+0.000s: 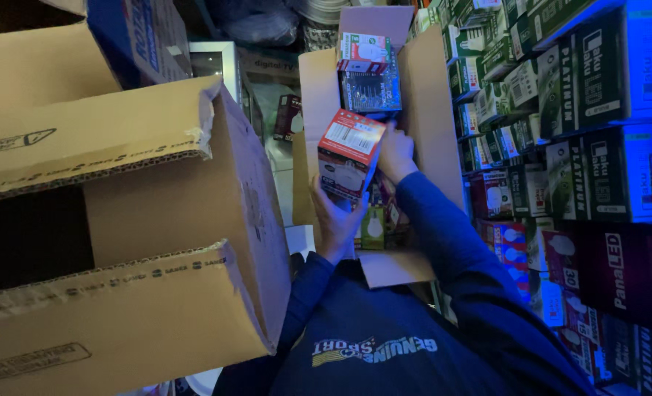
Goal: The person organizes boxes of light bulbs and other electrical products by taking them out of a large shipping box and placing them onto shelves.
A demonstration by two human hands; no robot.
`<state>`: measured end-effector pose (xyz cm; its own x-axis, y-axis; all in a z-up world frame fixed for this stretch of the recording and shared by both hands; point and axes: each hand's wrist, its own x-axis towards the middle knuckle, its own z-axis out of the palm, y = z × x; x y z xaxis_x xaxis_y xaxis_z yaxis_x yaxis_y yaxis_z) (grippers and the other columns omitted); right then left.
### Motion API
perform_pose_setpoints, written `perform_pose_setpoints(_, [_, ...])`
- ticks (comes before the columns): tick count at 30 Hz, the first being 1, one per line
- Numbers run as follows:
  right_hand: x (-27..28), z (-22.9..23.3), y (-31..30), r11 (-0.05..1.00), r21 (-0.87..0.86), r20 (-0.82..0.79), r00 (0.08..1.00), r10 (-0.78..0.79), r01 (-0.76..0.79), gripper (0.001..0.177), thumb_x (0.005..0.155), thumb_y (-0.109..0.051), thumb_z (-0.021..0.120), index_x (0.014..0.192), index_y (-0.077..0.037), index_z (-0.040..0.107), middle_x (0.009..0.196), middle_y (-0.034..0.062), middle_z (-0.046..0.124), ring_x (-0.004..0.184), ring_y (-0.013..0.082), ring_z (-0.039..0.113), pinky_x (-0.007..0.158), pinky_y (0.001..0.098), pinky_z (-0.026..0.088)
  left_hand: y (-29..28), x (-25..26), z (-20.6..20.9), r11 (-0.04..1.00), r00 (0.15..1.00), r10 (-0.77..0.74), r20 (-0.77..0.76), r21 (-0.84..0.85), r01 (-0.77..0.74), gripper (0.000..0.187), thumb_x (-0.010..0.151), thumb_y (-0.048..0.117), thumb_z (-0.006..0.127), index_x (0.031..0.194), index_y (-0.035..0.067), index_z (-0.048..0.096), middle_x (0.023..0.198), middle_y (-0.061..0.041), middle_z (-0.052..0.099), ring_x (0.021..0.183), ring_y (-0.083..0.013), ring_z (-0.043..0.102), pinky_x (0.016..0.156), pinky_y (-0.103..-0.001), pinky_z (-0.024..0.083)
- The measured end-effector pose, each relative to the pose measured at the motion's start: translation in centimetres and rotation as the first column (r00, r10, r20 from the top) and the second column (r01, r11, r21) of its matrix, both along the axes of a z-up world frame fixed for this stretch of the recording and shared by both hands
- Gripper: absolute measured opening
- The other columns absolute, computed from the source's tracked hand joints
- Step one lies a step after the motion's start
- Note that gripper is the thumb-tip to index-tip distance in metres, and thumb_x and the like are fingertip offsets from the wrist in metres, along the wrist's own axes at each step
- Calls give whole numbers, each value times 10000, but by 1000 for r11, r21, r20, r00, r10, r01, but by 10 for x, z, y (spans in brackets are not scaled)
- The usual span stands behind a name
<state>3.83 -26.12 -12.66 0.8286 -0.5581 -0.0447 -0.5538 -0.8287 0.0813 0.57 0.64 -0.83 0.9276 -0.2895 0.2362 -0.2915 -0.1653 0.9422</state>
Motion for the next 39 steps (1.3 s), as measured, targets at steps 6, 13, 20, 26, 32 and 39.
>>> perform_pose_setpoints(6, [-27,146,48,971,-161,107,975,193,-174,506,783,-240,785,1254,-167,617,1142,89,596,1106,321,561,844,472,452,-2,-2,-8,989,996,-49,-77,-144,38,1031,769,292,883,1525,-33,263,1370,-260,471,1291,-392,524,1092,-483,454])
perform_pose_setpoints(13, [-83,262,95,982,34,477,866,150,-188,767,696,-273,894,1345,-53,550,1226,166,579,1193,376,544,971,519,446,3,-7,3,996,1000,-4,14,-90,6,998,756,275,895,1511,-24,315,1360,-249,502,1294,-402,528,1093,-485,443])
perform_pose_setpoints(20, [-134,308,119,965,183,723,691,-3,-187,746,822,-194,882,1478,-53,556,1303,202,510,1220,345,551,1042,430,499,27,-23,35,996,995,-86,-54,-18,85,1039,789,292,899,1551,-23,268,1436,-268,472,1347,-417,516,1112,-472,440])
perform_pose_setpoints(26, [-170,344,147,875,378,805,575,-149,-303,566,883,-233,771,1397,-45,627,1350,125,510,1250,242,551,1116,353,461,36,-27,37,994,994,-108,5,-29,108,1050,774,243,892,1564,-19,251,1430,-267,444,1346,-434,483,1123,-479,423])
perform_pose_setpoints(32, [-181,341,181,825,488,793,540,-282,-285,482,885,-231,745,1302,-14,637,1314,122,528,1244,239,560,1110,351,457,53,-45,49,976,971,-214,110,-13,216,1025,756,224,892,1546,-8,283,1429,-250,437,1329,-426,489,1126,-492,422])
perform_pose_setpoints(39, [-205,300,204,802,551,813,363,-454,-230,325,946,-149,710,1240,-28,638,1340,85,583,1311,215,561,1177,344,427,77,-63,42,941,944,-326,44,-84,329,1043,732,224,880,1538,-19,264,1453,-251,427,1372,-405,459,1156,-506,400])
